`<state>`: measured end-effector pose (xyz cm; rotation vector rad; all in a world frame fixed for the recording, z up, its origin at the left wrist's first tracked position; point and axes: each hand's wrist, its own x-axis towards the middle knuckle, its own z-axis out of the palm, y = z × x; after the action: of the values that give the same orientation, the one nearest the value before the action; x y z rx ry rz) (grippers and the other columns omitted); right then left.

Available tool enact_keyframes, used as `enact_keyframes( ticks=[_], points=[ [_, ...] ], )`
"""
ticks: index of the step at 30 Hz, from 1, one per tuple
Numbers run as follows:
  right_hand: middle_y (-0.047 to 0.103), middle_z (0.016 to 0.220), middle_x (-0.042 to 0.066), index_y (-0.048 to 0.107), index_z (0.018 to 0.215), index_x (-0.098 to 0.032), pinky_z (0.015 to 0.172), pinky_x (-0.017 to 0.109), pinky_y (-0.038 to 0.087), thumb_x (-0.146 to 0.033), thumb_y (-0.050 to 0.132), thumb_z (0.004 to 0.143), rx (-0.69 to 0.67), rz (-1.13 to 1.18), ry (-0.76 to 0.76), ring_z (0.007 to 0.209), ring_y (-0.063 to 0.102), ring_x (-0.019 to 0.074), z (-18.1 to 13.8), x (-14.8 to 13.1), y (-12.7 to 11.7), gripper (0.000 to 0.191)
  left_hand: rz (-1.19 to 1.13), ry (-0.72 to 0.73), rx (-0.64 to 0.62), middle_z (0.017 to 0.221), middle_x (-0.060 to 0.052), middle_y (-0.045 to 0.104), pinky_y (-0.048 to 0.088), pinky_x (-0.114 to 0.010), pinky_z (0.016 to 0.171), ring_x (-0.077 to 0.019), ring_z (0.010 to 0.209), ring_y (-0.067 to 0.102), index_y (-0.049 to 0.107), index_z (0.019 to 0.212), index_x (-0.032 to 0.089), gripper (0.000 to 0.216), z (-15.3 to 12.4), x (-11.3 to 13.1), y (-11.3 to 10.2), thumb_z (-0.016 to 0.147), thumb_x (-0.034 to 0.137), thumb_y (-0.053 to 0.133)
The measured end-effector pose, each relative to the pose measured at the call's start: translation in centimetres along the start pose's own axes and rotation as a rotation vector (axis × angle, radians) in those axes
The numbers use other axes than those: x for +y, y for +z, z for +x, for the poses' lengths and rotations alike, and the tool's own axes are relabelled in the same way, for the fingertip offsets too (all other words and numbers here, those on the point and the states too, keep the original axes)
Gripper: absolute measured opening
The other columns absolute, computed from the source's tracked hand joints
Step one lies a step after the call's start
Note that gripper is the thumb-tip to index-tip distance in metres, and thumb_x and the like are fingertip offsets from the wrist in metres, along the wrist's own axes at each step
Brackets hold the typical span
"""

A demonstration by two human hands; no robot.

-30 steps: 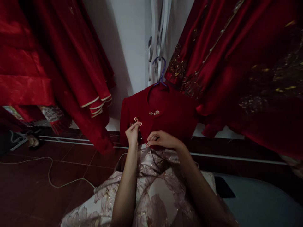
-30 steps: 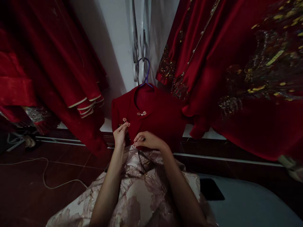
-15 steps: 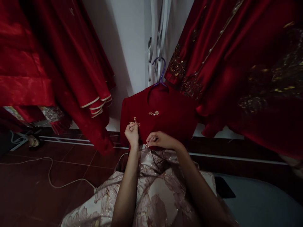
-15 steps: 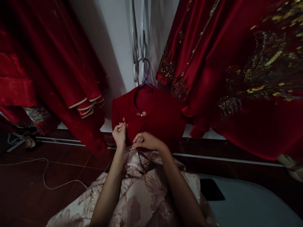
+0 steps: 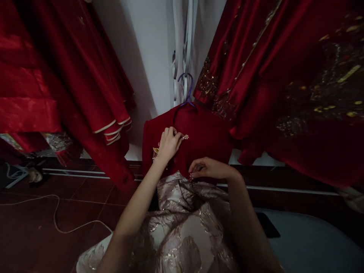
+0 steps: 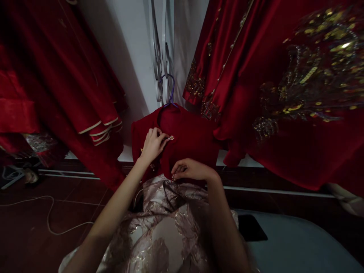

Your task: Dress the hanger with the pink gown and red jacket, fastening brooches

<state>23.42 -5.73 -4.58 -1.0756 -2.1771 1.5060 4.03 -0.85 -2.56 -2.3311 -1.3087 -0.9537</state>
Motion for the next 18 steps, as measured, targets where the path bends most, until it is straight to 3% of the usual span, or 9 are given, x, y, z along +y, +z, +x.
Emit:
enact_keyframes(
  ticks=[5,11,14,18],
  points=[
    [0.069,0.087,0.008,0.065,0.092,-0.014,0.076,0.03,0.046,-0.045,0.068,0.065,0.04,-0.008,0.017,0.082,0.063,0.0176,-1.1,-0.4,-0.7,0.041,0.153,0.244,-0.105,0.107,-0.013,0.05,0.038,-0.041,0.085,-0.0253,0.101,0.045,0.057,0.095,0.015,0.021,1.6,-0.7,-0.7,0.086,0.03,0.045],
    [0.067,0.088,0.007,0.063,0.099,-0.015,0.078,0.031,0.046,-0.044,0.061,0.073,0.221,-0.038,-0.076,0.083,0.061,0.0158,-1.4,-0.9,-0.9,0.039,0.086,0.37,-0.15,0.097,-0.01,0.056,0.035,-0.042,0.094,-0.0224,0.098,0.048,0.055,0.093,0.014,0.017,2.4,-1.3,-1.0,0.086,0.025,0.045],
    [0.066,0.091,0.007,0.064,0.094,-0.016,0.08,0.033,0.047,-0.045,0.06,0.074,0.409,-0.059,-0.155,0.085,0.06,0.0171,-0.8,-1.7,-0.8,0.035,0.058,0.423,-0.16,0.087,-0.007,0.058,0.032,-0.042,0.101,-0.0188,0.092,0.051,0.054,0.095,0.015,0.017,2.4,-1.6,-1.0,0.087,0.021,0.041],
    [0.063,0.105,0.008,0.061,0.097,-0.019,0.09,0.035,0.044,-0.048,0.056,0.076,0.79,0.001,-0.312,0.101,0.057,0.0203,1.9,-4.2,-1.1,0.036,0.019,0.483,-0.153,0.083,-0.003,0.057,0.024,-0.043,0.109,-0.0162,0.092,0.052,0.053,0.105,0.019,0.025,2.4,-1.9,-0.7,0.085,0.013,0.041]
  ],
)
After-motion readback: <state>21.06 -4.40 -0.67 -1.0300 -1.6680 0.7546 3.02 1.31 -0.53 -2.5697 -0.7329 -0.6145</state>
